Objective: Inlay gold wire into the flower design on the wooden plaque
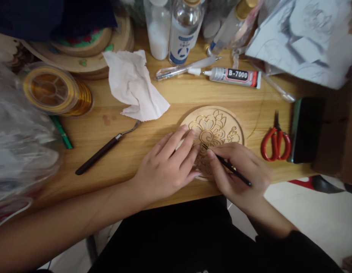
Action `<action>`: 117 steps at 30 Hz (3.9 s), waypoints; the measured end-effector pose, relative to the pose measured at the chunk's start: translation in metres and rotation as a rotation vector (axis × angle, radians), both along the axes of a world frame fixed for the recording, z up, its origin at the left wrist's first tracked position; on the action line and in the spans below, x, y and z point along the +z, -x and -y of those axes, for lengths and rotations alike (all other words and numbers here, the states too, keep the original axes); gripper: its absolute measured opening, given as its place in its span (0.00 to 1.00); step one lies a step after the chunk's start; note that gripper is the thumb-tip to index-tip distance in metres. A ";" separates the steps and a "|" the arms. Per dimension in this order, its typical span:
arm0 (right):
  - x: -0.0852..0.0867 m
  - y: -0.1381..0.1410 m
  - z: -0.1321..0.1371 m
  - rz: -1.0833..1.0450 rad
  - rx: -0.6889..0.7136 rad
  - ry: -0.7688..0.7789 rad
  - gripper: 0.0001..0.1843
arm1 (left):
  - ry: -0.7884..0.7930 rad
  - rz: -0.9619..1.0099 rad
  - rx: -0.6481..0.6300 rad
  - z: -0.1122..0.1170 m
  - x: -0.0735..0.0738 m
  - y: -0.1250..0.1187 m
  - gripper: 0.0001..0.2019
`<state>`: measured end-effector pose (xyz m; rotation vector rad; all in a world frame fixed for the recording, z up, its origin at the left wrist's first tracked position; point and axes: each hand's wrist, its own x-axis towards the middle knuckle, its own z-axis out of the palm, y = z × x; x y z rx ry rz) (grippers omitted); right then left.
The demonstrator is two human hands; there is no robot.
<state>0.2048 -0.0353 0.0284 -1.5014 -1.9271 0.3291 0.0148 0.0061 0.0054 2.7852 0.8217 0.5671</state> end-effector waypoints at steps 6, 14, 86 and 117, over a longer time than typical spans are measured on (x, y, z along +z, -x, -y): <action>0.001 0.000 0.000 -0.023 0.005 0.042 0.10 | -0.043 0.001 0.006 -0.001 0.001 -0.001 0.19; -0.010 -0.012 0.005 -0.268 -0.364 -0.171 0.08 | -0.002 0.030 -0.005 -0.001 -0.001 -0.001 0.17; -0.010 -0.042 -0.029 -0.046 0.339 0.017 0.08 | 0.014 -0.011 -0.003 -0.002 0.001 -0.001 0.17; -0.012 -0.029 -0.013 -0.404 -0.058 0.046 0.12 | 0.030 -0.018 -0.009 -0.003 0.001 -0.001 0.17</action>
